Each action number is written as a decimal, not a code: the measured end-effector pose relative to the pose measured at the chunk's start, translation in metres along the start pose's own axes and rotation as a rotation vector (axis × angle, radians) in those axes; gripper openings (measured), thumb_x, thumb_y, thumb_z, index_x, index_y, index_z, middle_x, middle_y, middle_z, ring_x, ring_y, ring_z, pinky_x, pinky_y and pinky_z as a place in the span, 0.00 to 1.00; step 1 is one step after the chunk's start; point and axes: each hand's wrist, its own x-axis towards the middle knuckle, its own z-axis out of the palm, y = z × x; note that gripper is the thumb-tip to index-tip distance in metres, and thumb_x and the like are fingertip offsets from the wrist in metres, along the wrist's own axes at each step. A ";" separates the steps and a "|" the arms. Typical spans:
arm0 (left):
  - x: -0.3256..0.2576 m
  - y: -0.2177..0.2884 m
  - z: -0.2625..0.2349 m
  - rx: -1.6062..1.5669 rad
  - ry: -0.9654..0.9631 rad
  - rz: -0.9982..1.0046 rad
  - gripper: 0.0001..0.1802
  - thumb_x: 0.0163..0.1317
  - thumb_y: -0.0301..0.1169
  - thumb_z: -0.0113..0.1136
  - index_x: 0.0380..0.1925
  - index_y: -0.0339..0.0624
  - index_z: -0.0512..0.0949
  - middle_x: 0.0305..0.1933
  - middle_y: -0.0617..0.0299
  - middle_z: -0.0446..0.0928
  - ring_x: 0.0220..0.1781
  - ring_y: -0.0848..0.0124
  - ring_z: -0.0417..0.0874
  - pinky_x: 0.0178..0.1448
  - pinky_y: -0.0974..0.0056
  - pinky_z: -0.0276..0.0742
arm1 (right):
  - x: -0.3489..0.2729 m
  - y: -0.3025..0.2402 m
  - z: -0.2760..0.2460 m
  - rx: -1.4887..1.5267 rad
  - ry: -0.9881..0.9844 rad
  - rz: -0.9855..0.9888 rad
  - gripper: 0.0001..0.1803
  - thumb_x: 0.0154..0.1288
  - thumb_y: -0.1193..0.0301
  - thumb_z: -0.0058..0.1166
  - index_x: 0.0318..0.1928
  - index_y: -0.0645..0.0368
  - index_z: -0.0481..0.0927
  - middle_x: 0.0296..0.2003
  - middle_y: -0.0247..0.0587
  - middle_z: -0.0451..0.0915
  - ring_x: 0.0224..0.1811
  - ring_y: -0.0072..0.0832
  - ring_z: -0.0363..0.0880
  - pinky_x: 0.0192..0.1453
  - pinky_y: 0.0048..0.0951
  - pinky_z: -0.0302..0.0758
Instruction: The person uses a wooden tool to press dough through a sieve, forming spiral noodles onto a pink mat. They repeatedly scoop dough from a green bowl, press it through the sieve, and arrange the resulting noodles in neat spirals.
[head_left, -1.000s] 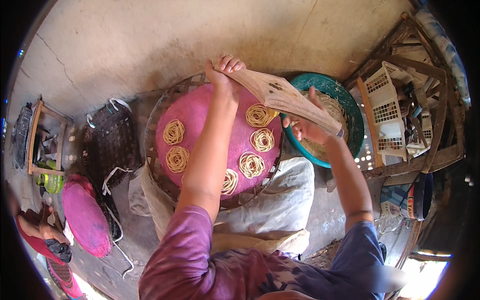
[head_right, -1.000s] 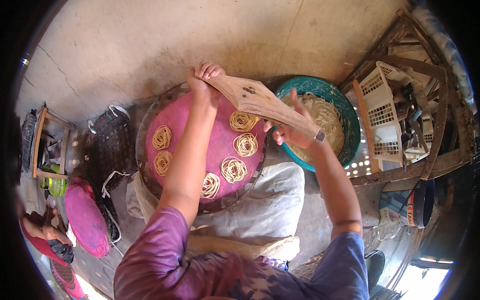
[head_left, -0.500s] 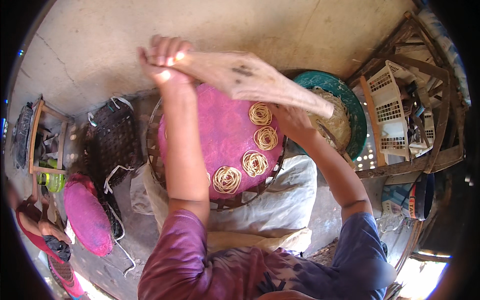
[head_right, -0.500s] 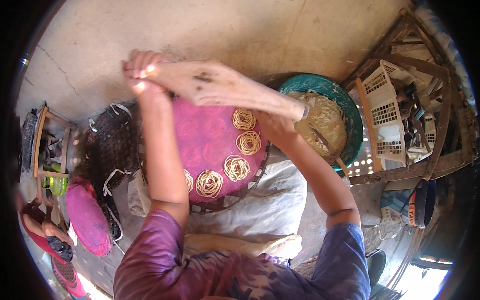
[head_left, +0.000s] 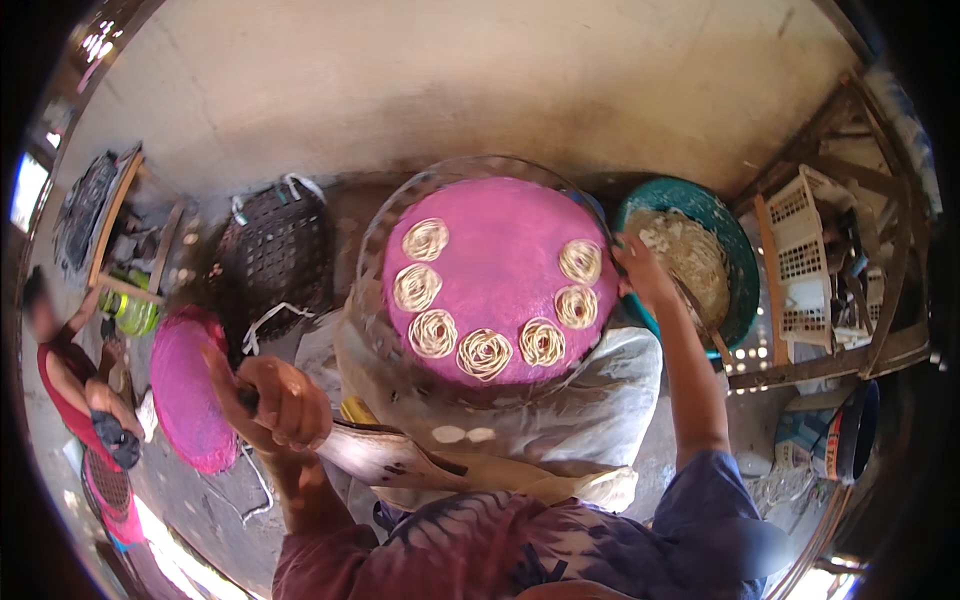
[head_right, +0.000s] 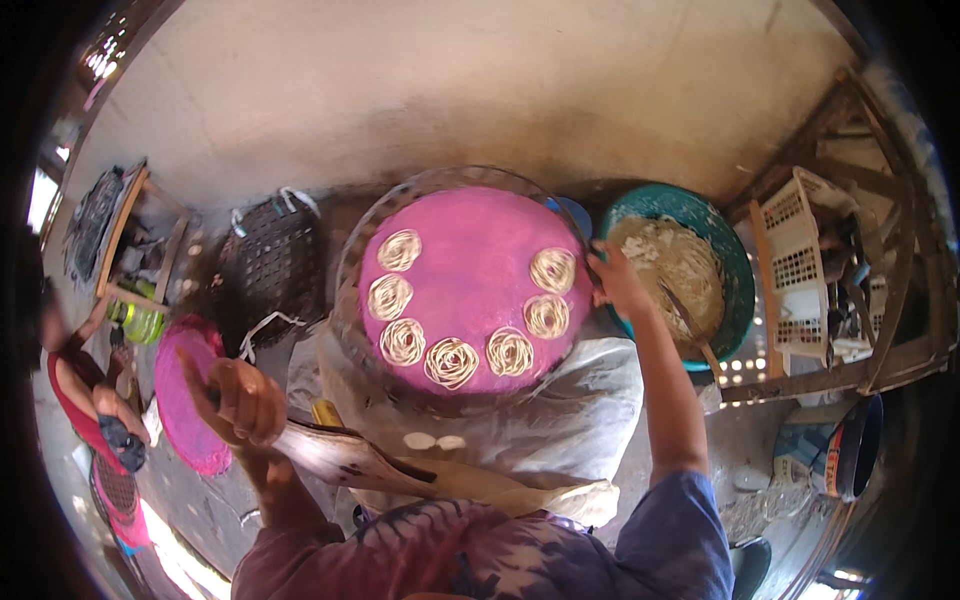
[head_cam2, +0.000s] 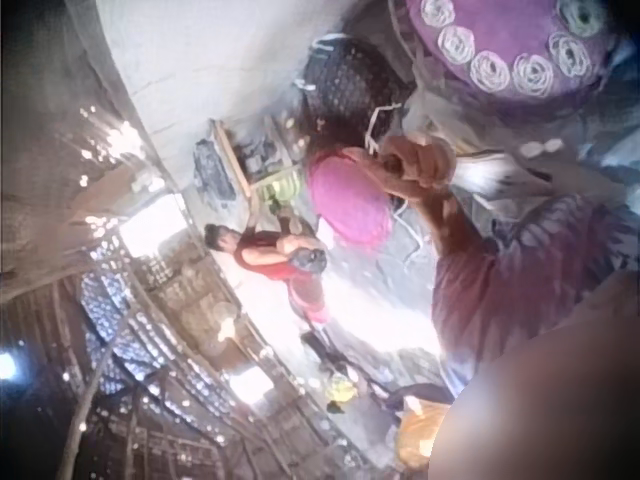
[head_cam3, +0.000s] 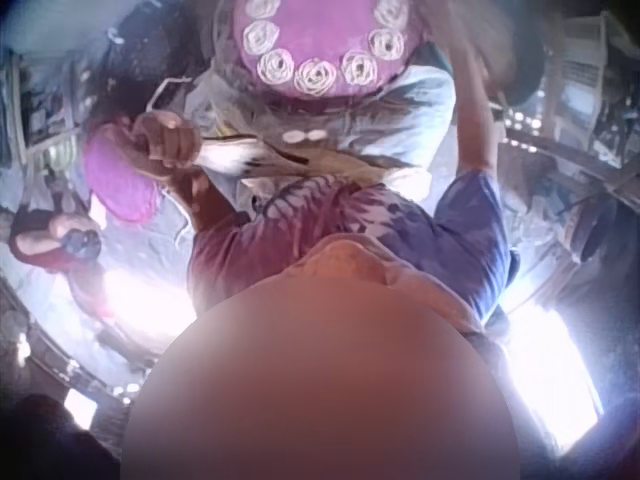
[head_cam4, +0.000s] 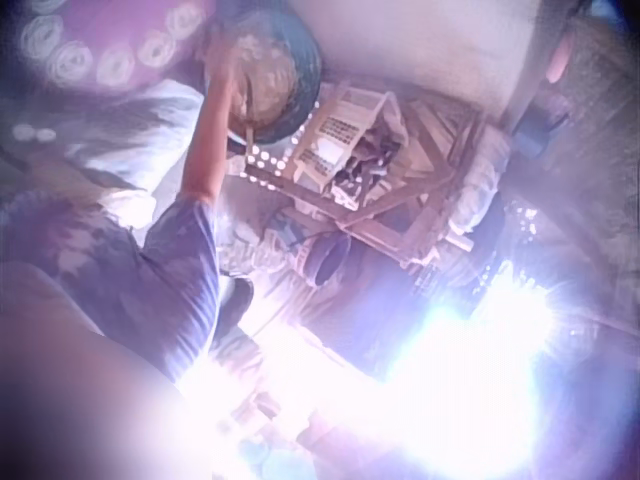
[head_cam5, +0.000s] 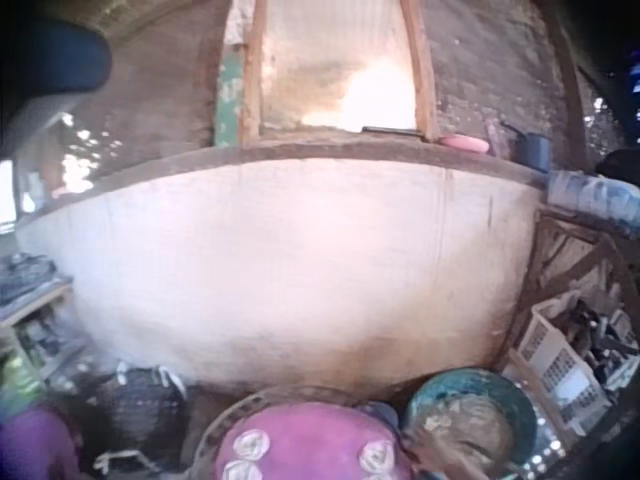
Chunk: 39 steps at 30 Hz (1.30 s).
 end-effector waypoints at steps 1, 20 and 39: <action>-0.016 -0.002 -0.001 0.009 0.050 0.042 0.42 0.72 0.66 0.18 0.15 0.44 0.64 0.06 0.60 0.62 0.04 0.70 0.60 0.17 0.57 0.67 | -0.019 0.010 0.005 0.098 0.045 0.040 0.22 0.74 0.64 0.49 0.64 0.56 0.66 0.26 0.36 0.76 0.17 0.22 0.73 0.20 0.24 0.71; -0.067 0.018 -0.017 -0.028 0.252 0.198 0.40 0.69 0.69 0.21 0.18 0.48 0.64 0.08 0.65 0.60 0.07 0.69 0.61 0.18 0.61 0.64 | -0.238 0.024 0.231 0.937 -0.472 0.658 0.35 0.78 0.48 0.35 0.67 0.67 0.54 0.66 0.63 0.62 0.68 0.51 0.65 0.74 0.47 0.62; -0.020 -0.032 0.019 0.726 0.347 0.235 0.28 0.73 0.51 0.47 0.61 0.40 0.64 0.59 0.49 0.72 0.56 0.62 0.77 0.61 0.59 0.73 | -0.143 -0.345 -0.068 0.230 0.667 -0.442 0.33 0.68 0.38 0.49 0.38 0.60 0.75 0.18 0.37 0.73 0.12 0.25 0.71 0.14 0.29 0.69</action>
